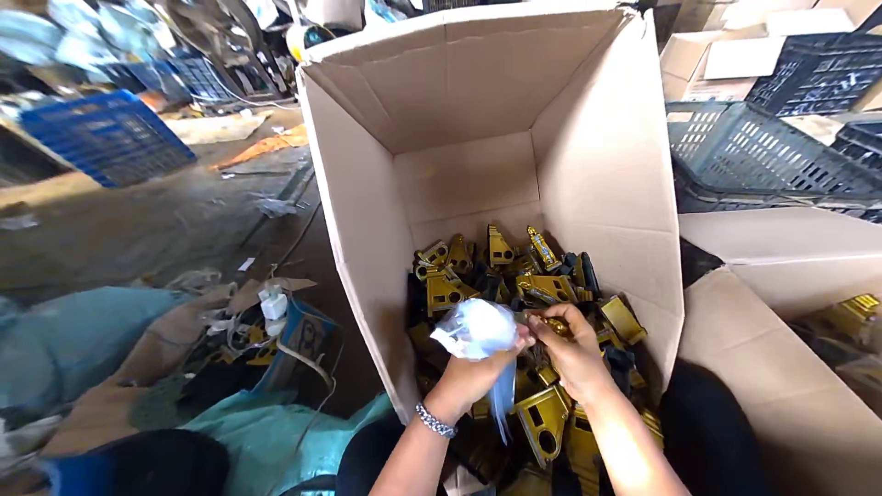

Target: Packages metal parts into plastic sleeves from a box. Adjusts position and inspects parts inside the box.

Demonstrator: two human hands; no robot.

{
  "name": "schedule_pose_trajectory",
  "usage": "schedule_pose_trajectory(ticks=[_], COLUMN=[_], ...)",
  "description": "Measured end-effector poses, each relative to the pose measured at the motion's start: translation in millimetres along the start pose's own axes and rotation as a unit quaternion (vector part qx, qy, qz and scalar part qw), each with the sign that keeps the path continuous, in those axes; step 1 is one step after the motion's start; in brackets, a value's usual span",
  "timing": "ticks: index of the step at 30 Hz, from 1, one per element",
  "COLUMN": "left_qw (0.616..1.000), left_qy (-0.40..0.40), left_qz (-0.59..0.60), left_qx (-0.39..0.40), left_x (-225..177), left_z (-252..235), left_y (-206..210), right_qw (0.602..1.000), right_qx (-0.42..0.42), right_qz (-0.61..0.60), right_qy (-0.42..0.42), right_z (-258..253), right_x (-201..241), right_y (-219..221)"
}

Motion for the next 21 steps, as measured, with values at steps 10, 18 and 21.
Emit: schedule_pose_trajectory(ticks=[10, 18, 21], left_qw=[0.986, 0.997, 0.973], left_qy=[0.029, -0.067, 0.045], left_qz=[-0.143, -0.033, -0.216], left_qx=[-0.079, 0.01, -0.073], left_x=[7.2, 5.1, 5.5], left_z=[2.2, 3.3, -18.1], left_y=[-27.5, 2.3, -45.3], right_qw=[0.989, 0.96, 0.971], right_qx=[0.098, 0.153, 0.171], right_qz=[-0.11, 0.219, 0.124], right_qy=[0.017, 0.078, 0.109], right_z=[0.6, 23.2, 24.6], right_x=[24.9, 0.7, -3.6], right_y=[-31.7, 0.3, -13.8])
Point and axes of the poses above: each hand's wrist, its own z-axis away from the middle knuckle, its own y-axis out of the palm, x = y × z, the point moved 7 cm from there along -z, towards the middle knuckle, and after that the axes turned 15 degrees about y, right-handed, at the moved point
